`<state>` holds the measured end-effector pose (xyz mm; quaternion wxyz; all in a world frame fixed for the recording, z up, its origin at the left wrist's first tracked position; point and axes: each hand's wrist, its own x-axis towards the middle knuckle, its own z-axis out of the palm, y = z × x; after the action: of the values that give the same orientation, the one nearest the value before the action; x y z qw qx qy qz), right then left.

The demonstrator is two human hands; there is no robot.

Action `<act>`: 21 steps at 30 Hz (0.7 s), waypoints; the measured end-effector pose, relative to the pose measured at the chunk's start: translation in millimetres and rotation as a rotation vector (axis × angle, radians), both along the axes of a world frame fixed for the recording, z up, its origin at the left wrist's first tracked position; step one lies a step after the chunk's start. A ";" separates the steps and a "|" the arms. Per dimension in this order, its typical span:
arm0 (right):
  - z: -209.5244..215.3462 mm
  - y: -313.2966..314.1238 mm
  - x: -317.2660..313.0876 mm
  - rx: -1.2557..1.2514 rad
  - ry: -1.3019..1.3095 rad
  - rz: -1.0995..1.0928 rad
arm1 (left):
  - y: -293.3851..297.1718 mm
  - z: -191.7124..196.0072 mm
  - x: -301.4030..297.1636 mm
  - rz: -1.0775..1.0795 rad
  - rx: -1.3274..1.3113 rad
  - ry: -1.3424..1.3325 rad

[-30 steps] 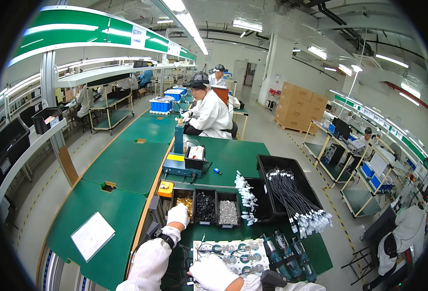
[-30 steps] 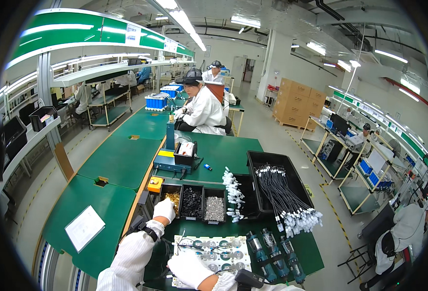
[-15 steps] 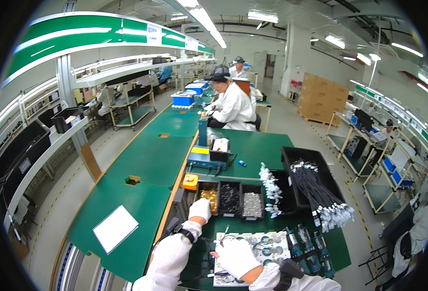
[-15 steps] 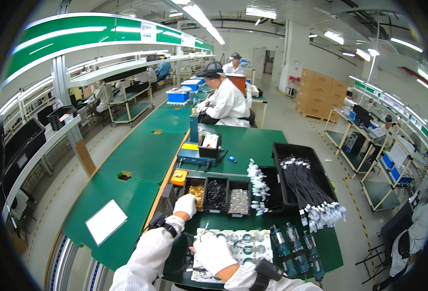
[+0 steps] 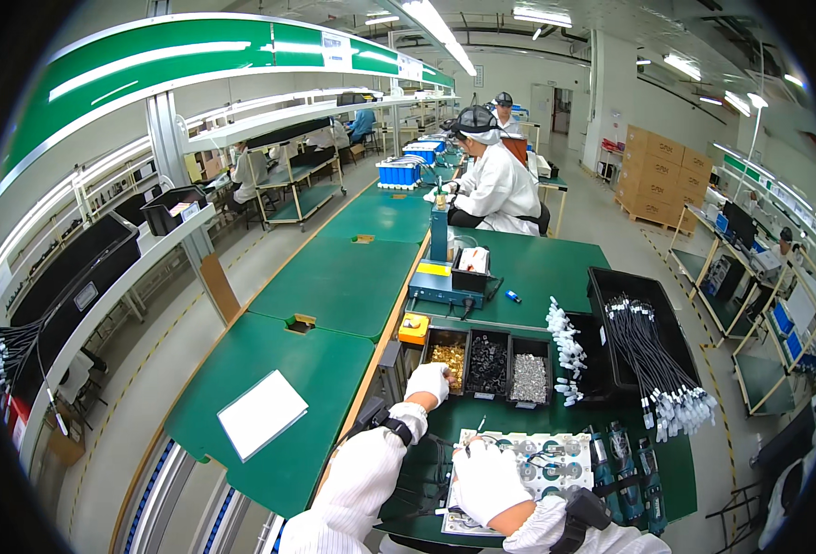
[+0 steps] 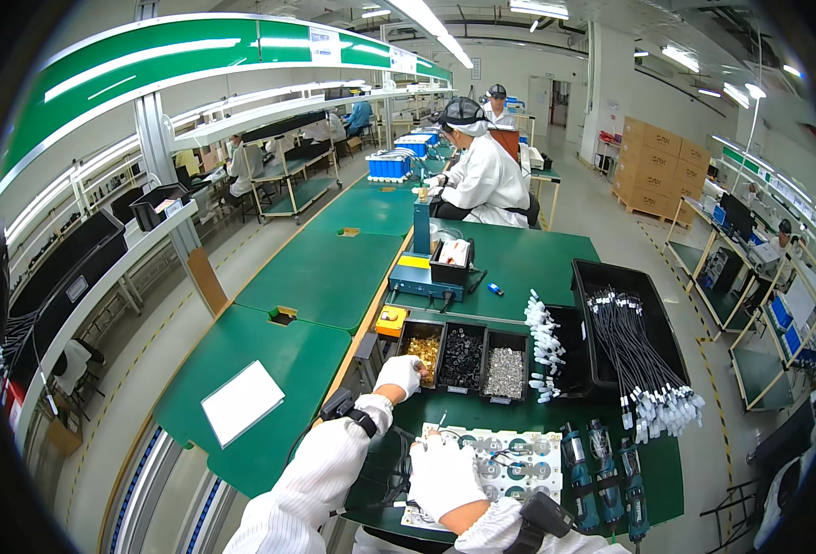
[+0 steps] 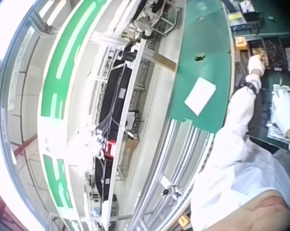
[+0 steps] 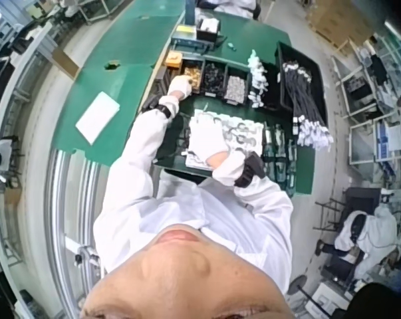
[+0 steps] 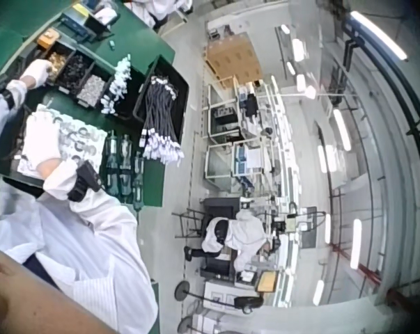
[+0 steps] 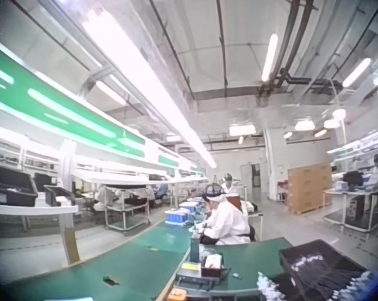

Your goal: Assembling battery packs by wiring individual cells and using a power screwdriver.

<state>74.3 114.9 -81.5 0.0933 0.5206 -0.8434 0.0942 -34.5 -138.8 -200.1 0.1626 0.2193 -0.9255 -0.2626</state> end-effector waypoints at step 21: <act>-11.6 -5.1 -18.2 0.058 -0.029 0.099 | -5.5 -0.3 -0.5 0.008 0.131 0.042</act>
<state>56.1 109.8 -93.1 0.0613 0.5626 -0.8204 0.0819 -34.9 -144.3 -200.5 0.1685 0.2278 -0.9017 -0.3265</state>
